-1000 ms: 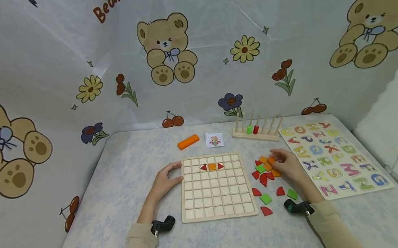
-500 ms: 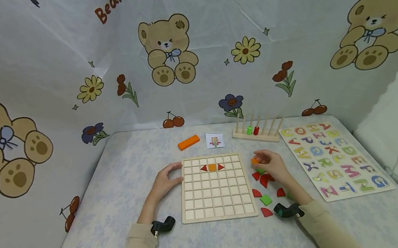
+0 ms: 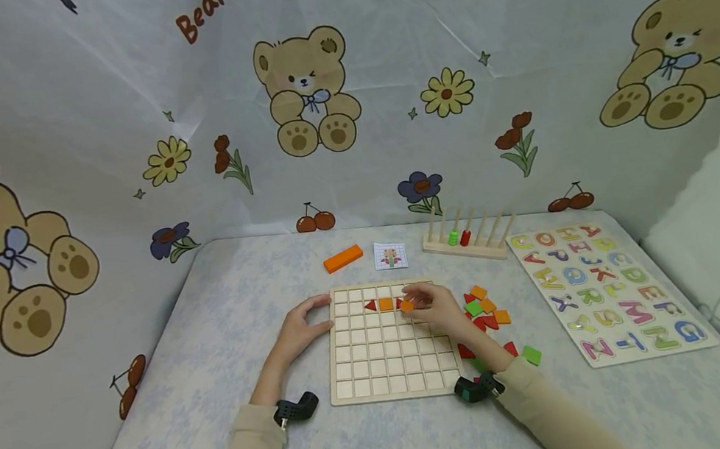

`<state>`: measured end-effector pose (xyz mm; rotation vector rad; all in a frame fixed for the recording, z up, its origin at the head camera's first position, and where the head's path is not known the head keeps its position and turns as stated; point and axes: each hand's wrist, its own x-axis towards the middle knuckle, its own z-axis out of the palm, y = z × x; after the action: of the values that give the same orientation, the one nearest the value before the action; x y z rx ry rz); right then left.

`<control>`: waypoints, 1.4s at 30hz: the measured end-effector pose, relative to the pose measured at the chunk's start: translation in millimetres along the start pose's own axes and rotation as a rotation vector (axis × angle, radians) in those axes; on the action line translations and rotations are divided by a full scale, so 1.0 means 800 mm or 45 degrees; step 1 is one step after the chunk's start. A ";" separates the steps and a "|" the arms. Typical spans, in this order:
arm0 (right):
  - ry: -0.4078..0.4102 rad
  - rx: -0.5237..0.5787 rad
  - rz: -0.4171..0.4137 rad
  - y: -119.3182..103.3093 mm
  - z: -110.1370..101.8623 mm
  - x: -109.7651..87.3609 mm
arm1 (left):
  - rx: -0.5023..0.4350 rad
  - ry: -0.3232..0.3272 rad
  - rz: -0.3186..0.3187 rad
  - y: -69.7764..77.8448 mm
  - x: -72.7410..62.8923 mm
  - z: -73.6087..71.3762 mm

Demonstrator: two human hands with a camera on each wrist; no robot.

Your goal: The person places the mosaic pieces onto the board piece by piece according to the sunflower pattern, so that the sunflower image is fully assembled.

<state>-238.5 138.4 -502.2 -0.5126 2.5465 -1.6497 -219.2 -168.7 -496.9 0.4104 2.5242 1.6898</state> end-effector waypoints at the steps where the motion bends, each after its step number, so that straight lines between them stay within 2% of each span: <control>1: -0.007 -0.014 -0.017 -0.001 0.006 0.002 | -0.003 0.003 0.001 -0.002 0.001 0.000; 3: -0.023 -0.022 -0.039 -0.002 0.016 0.006 | -0.010 0.003 -0.008 -0.008 0.003 0.001; 9: -0.058 0.010 -0.036 0.000 0.035 0.013 | -0.008 0.044 -0.001 -0.045 0.016 0.006; 12: -0.071 0.006 -0.035 0.001 0.039 0.013 | -0.010 0.047 -0.003 -0.052 0.017 0.005; 18: -0.076 -0.024 -0.041 0.000 0.041 0.009 | 0.002 0.037 -0.007 -0.052 0.017 0.005; 26: -0.058 -0.028 -0.103 -0.003 0.045 0.009 | 0.016 0.048 -0.045 -0.047 0.019 0.006; 31: -0.046 -0.022 -0.098 -0.003 0.044 0.009 | 0.007 0.046 -0.036 -0.049 0.019 0.006; 33: -0.045 -0.008 -0.076 -0.003 0.042 0.008 | 0.009 0.043 -0.030 -0.044 0.017 0.005; 37: -0.046 0.020 -0.049 -0.027 0.030 0.001 | 0.016 0.037 -0.022 -0.042 0.017 0.005; 39: -0.036 0.010 -0.076 -0.029 0.024 0.000 | 0.017 0.031 -0.027 -0.042 0.017 0.005; 40: -0.026 0.004 -0.082 -0.030 0.022 0.000 | 0.018 0.035 -0.028 -0.048 0.019 0.005; 42: 0.008 -0.005 -0.092 -0.015 0.017 0.004 | 0.027 0.037 -0.032 -0.048 0.019 0.005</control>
<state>-235.5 120.8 -496.8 -0.6082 2.5647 -1.6721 -239.3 -174.6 -532.3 0.3569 2.5589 1.6738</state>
